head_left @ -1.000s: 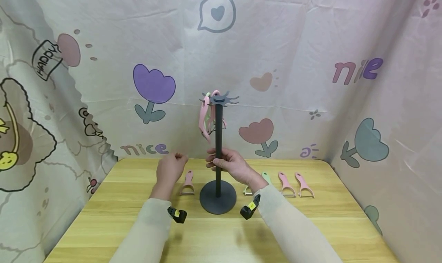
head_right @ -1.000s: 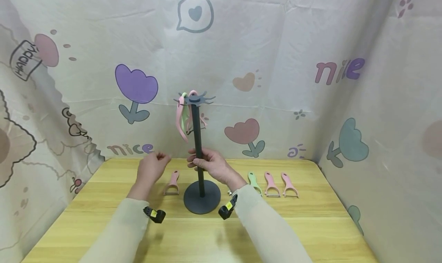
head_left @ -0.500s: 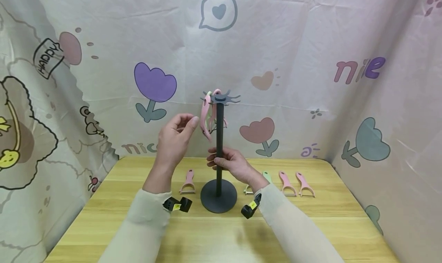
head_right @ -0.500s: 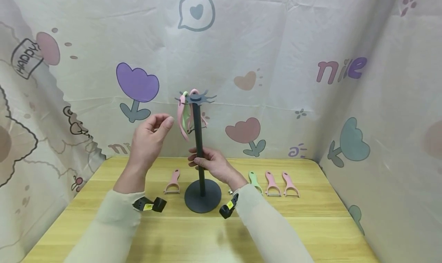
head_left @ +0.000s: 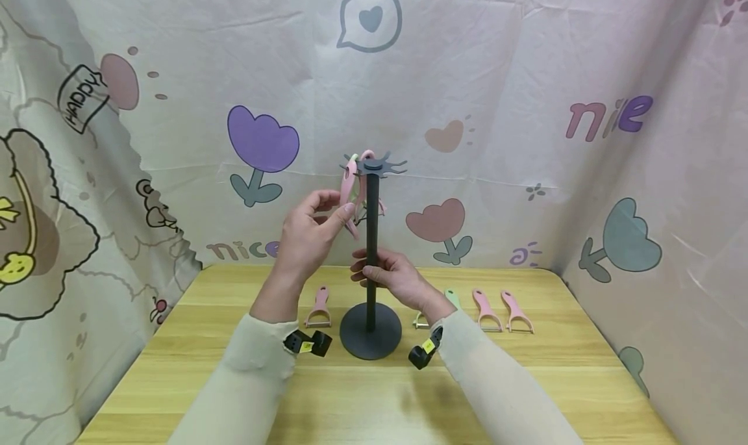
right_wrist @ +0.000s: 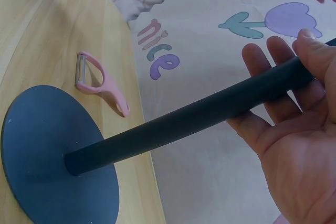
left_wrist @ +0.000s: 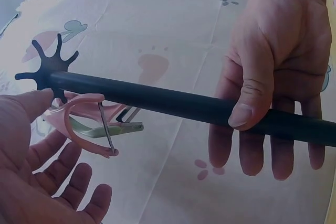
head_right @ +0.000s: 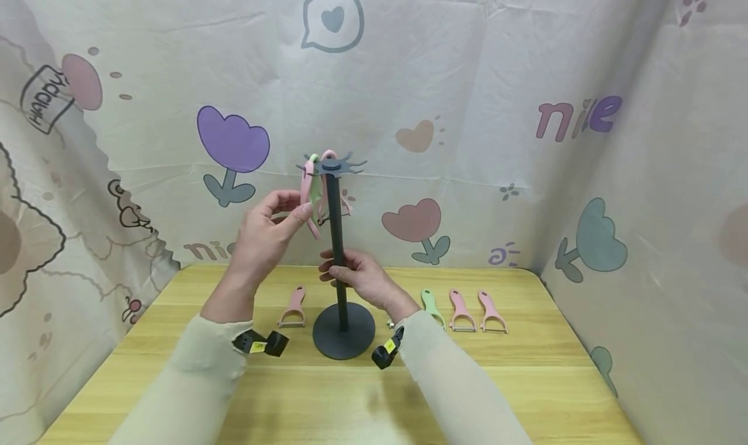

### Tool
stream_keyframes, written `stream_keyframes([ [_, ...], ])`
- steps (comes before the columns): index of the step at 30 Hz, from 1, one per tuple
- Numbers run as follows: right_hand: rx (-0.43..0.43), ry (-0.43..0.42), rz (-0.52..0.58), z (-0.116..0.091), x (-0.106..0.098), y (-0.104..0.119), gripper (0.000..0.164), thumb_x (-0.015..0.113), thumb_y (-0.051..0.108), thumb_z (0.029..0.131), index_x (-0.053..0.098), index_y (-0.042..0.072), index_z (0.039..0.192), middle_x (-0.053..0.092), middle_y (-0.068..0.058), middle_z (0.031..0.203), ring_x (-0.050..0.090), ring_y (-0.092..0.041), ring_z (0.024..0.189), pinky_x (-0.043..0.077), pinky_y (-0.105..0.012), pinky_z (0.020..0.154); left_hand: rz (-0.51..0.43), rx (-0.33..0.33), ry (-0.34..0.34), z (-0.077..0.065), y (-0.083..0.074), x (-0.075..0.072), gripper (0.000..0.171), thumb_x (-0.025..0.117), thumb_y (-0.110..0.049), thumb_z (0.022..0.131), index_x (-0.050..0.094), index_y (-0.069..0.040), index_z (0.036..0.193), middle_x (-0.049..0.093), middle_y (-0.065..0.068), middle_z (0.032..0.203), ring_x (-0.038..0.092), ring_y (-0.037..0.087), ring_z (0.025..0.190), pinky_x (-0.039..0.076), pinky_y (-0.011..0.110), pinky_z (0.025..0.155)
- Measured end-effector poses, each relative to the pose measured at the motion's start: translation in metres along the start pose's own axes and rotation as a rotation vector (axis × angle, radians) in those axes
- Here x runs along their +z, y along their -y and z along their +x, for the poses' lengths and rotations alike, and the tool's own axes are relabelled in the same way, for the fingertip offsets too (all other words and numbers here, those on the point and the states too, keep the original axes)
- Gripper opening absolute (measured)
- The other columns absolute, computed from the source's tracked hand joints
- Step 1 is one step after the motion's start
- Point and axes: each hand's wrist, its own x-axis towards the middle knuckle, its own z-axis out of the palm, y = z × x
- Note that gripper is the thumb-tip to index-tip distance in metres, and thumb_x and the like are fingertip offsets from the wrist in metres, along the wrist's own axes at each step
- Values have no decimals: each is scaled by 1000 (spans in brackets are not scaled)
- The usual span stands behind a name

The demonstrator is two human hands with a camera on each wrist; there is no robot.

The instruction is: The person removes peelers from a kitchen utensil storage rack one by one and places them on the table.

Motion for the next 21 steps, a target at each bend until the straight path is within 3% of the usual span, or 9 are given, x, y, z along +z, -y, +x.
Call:
stream_keyframes([
  [3, 1, 0, -1, 0, 0, 1, 36, 58, 11, 109, 59, 3, 144, 64, -30, 135, 71, -32, 122, 45, -67, 112, 5, -8, -2, 0, -1, 1, 45, 73, -46, 99, 65, -20, 135, 65, 6, 136, 65, 33, 125, 55, 57, 102],
  [10, 0, 0, 2, 0, 0, 1, 36, 58, 10, 109, 58, 2, 143, 59, -36, 137, 71, -33, 122, 47, -64, 112, -7, -5, -15, -2, -2, 1, 41, 71, -45, 101, 66, -20, 132, 68, 6, 129, 63, 29, 126, 53, 57, 103],
  [21, 4, -9, -11, -1, 1, 2, 35, 57, 9, 109, 59, 2, 143, 62, -33, 136, 71, -32, 122, 51, -58, 111, -51, 34, -49, -3, -2, -1, 39, 70, -42, 102, 66, -16, 131, 68, 6, 119, 63, 23, 114, 52, 46, 99],
])
